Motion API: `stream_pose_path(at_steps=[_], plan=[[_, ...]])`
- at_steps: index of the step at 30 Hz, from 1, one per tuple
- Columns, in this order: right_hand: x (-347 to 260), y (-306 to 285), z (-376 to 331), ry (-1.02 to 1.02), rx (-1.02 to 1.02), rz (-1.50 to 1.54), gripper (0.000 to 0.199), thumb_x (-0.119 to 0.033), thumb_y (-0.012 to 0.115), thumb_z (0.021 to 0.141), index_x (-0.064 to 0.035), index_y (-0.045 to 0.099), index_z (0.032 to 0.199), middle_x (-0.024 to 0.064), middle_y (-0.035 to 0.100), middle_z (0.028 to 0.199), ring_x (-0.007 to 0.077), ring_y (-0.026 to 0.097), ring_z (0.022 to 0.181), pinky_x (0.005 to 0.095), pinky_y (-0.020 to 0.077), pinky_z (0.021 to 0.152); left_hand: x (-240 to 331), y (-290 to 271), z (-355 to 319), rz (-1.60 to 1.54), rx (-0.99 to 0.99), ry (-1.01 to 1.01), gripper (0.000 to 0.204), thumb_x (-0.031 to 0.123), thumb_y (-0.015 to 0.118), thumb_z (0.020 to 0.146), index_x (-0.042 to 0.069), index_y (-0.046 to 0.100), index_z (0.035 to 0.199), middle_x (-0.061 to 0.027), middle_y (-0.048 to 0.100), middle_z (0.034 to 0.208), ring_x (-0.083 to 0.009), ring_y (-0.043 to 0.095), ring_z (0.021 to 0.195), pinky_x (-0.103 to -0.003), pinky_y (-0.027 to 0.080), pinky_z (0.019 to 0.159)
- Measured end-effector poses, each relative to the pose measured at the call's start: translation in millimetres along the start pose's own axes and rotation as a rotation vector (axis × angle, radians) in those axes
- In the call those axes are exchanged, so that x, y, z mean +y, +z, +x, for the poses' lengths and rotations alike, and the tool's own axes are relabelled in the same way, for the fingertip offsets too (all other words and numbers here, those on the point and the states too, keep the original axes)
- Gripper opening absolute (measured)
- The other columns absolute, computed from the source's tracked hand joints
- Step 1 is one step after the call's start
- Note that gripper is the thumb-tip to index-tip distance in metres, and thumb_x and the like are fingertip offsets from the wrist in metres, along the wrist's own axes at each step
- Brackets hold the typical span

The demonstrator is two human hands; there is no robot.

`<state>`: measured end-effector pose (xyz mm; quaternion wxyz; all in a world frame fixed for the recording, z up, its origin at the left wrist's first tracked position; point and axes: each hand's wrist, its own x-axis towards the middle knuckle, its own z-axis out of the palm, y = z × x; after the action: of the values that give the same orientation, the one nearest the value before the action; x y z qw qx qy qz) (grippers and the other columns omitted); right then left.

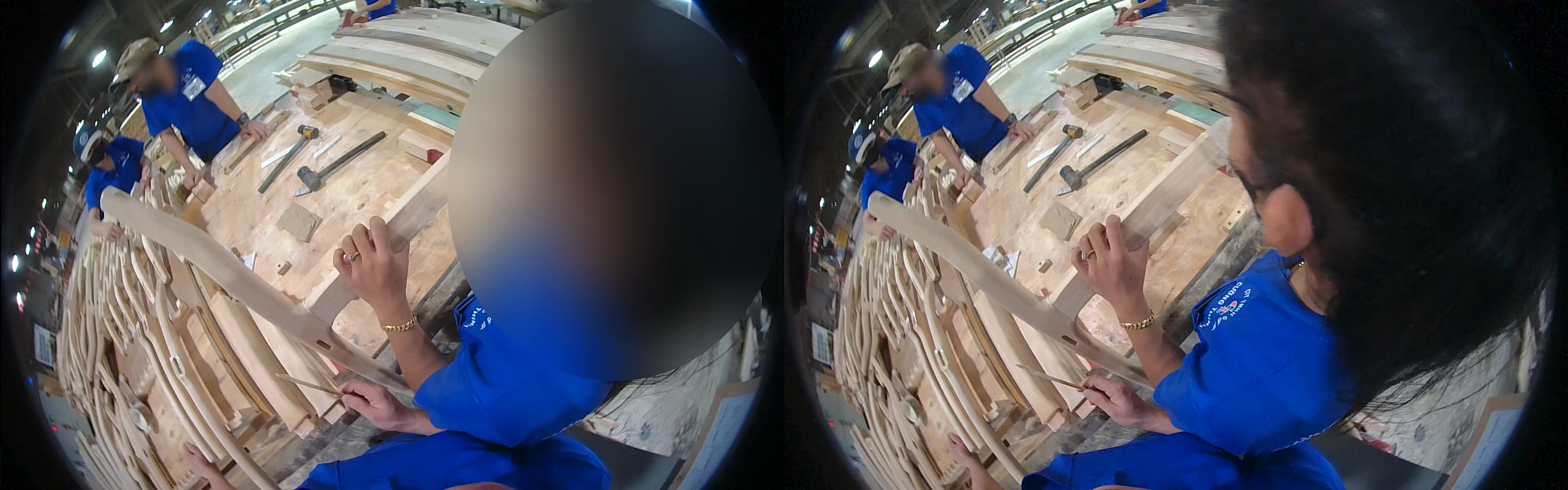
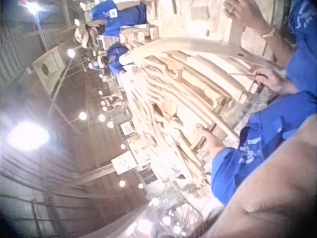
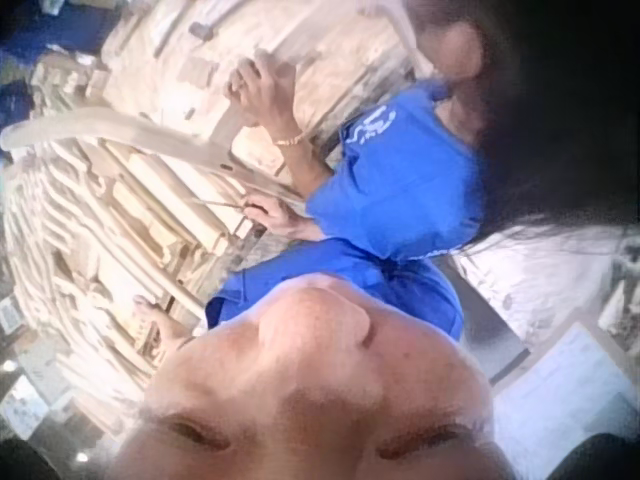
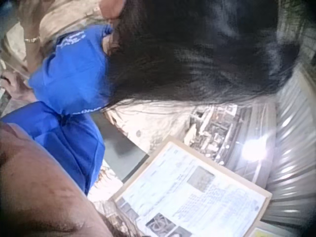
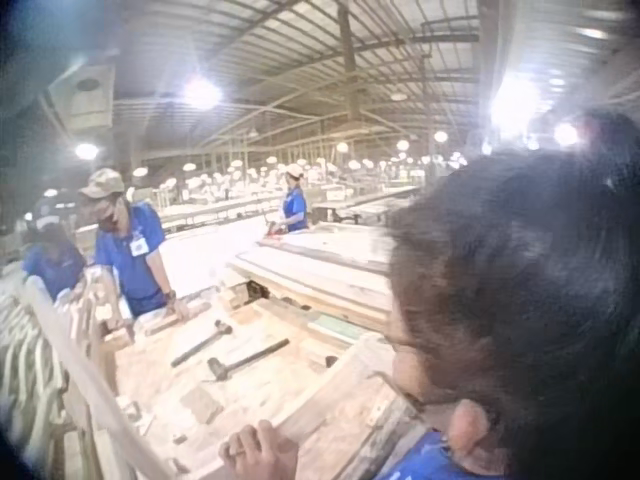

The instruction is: The person repeatedly picks up wooden chair legs, applies glue to the mortise holes using a small stick, and places them on the table. The person works in a factory setting with other workers visible in the background.

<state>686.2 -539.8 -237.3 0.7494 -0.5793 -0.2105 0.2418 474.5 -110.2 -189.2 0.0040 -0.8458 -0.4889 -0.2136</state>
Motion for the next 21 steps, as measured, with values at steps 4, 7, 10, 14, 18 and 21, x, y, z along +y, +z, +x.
stream_pose_path(at_steps=[4,7,10,14,18,21], plan=[[-1.6,-1.3,-2.7,-0.071,0.044,-0.042,0.019,-0.011,0.049,0.092,0.0011,0.054,0.106,0.0039,0.055,0.073,0.0074,0.052,0.066,0.0236,0.0435,0.06,-3.2,6.6,-1.4,-0.023,0.049,-0.024,0.048,0.041,0.032,0.092,-0.002,0.05,0.082,-0.0249,0.053,0.076,-0.0443,0.047,0.071,-0.049,0.037,0.064],[-6.7,-0.5,0.5,-0.034,0.03,-0.009,0.019,-0.01,0.05,0.092,0.0017,0.053,0.105,0.0036,0.054,0.074,0.0073,0.052,0.066,0.024,0.0434,0.06,-5.2,6.9,1.3,-0.024,0.064,-0.018,0.046,0.04,0.032,0.092,-0.001,0.048,0.078,-0.0238,0.051,0.073,-0.0427,0.046,0.067,-0.048,0.036,0.063],[-7.5,-0.9,3.5,-0.025,0.015,-0.051,0.017,-0.01,0.052,0.091,0.0012,0.055,0.103,0.0029,0.053,0.074,0.0066,0.051,0.066,0.024,0.0432,0.06,-2.7,5.7,-0.6,-0.022,0.038,-0.014,0.043,0.037,0.032,0.091,0.0,0.046,0.075,-0.0229,0.049,0.068,-0.0411,0.044,0.064,-0.048,0.035,0.062],[-9.7,0.3,10.8,-0.063,-0.02,-0.061,0.016,-0.012,0.053,0.09,0.0002,0.055,0.101,0.0042,0.055,0.074,0.0087,0.052,0.067,0.0259,0.0435,0.061,2.6,3.9,-2.4,0.029,0.05,-0.037,0.043,0.038,0.031,0.091,0.001,0.047,0.075,-0.0223,0.051,0.07,-0.0406,0.046,0.064,-0.048,0.035,0.062],[-11.5,3.5,17.5,-0.189,0.037,-0.098,0.016,-0.009,0.055,0.088,-0.0012,0.055,0.102,0.0037,0.055,0.074,0.0101,0.051,0.068,0.0262,0.0427,0.062,10.0,-1.2,-2.6,0.06,0.004,-0.043,0.046,0.041,0.03,0.091,0.002,0.052,0.079,-0.0225,0.055,0.076,-0.0404,0.049,0.07,-0.048,0.037,0.066],[-16.1,1.2,26.6,-0.242,0.039,-0.107,0.016,-0.012,0.054,0.089,-0.0014,0.055,0.102,0.0069,0.055,0.073,0.0129,0.052,0.067,0.0283,0.043,0.063,12.5,-3.0,-4.0,0.06,0.012,-0.026,0.047,0.042,0.03,0.09,0.002,0.053,0.079,-0.0225,0.056,0.078,-0.0415,0.05,0.071,-0.048,0.038,0.067]])
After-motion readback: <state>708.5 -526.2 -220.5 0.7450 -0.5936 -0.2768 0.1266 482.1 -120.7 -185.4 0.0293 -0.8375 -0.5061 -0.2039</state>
